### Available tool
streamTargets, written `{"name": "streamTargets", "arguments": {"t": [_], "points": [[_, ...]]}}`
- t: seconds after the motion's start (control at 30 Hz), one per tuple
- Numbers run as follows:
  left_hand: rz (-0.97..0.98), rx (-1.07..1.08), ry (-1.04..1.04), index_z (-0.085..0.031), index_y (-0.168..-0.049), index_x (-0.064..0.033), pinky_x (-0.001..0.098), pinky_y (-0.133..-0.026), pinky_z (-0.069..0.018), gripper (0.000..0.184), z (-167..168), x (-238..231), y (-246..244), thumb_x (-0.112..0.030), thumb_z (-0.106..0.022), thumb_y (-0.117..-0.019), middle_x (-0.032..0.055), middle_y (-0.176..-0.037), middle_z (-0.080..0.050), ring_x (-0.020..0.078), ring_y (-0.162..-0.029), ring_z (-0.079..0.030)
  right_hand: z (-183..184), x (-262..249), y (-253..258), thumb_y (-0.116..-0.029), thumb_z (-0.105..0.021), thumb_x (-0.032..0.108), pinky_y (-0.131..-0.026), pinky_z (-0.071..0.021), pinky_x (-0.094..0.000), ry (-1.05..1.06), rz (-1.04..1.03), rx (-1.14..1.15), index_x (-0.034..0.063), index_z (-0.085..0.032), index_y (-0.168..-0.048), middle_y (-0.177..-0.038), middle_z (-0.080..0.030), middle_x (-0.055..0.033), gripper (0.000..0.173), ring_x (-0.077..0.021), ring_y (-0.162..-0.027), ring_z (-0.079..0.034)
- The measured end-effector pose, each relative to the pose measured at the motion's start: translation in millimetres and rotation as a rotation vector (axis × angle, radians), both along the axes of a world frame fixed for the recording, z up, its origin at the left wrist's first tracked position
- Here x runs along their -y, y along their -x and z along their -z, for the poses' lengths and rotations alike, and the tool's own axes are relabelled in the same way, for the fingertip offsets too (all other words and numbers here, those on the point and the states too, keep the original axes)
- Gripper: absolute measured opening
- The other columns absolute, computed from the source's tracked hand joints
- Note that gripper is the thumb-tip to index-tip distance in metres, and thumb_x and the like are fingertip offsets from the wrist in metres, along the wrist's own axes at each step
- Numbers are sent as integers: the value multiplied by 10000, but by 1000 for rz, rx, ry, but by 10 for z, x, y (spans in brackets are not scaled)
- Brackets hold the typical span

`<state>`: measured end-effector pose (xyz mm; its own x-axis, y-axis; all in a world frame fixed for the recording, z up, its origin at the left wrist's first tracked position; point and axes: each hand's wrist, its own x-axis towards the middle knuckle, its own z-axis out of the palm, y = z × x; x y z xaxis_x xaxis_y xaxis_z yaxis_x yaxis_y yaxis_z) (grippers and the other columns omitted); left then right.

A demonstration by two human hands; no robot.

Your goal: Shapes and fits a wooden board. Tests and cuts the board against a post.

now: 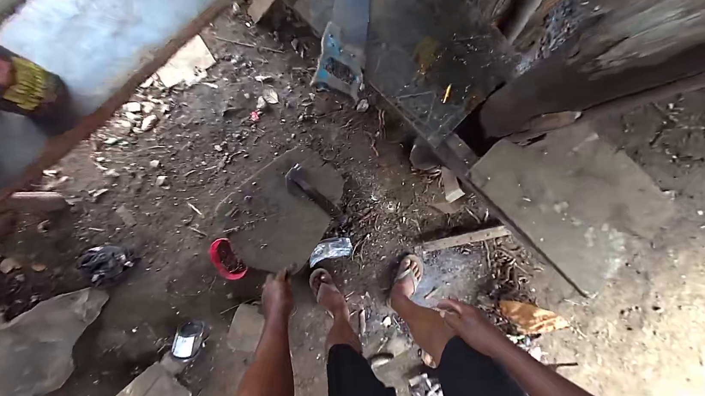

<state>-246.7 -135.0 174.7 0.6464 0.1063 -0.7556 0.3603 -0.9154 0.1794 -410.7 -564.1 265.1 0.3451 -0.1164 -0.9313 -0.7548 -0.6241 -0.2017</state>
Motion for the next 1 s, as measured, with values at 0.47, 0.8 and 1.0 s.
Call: {"name": "streamTargets", "arguments": {"t": [0.47,0.8,1.0], "points": [[107,32,-166,-527,-1508,-180,756,-1089,-340,573,1693,-125,-1169,-165,-658,-951,236,-1627,-343,520,-1479,-311,824,371,243,-1057,-552,350,-977,-575,-449,165,365,55,150,-658,-1345,-1169,-737,-65,367,-182,-1040,-721],[-749,166,1246,-284,-1581,-211,559,-1056,-525,752,-436,2080,-3434,-721,-251,-1029,79,-1524,-501,303,-1325,-582,-24,592,707,-1045,-545,352,-1022,-529,-496,100,570,93,150,-670,-1335,-1206,-722,-97,375,-232,-1117,-689],[-907,139,1339,-453,-1323,-111,253,-974,-538,259,-1098,2711,-3517,-253,-400,-1112,46,-1221,-608,115,-1119,-642,-536,933,1117,-1043,-549,320,-1029,-516,-531,94,622,127,138,-656,-1357,-1216,-719,-123,378,-271,-1135,-684]]}}
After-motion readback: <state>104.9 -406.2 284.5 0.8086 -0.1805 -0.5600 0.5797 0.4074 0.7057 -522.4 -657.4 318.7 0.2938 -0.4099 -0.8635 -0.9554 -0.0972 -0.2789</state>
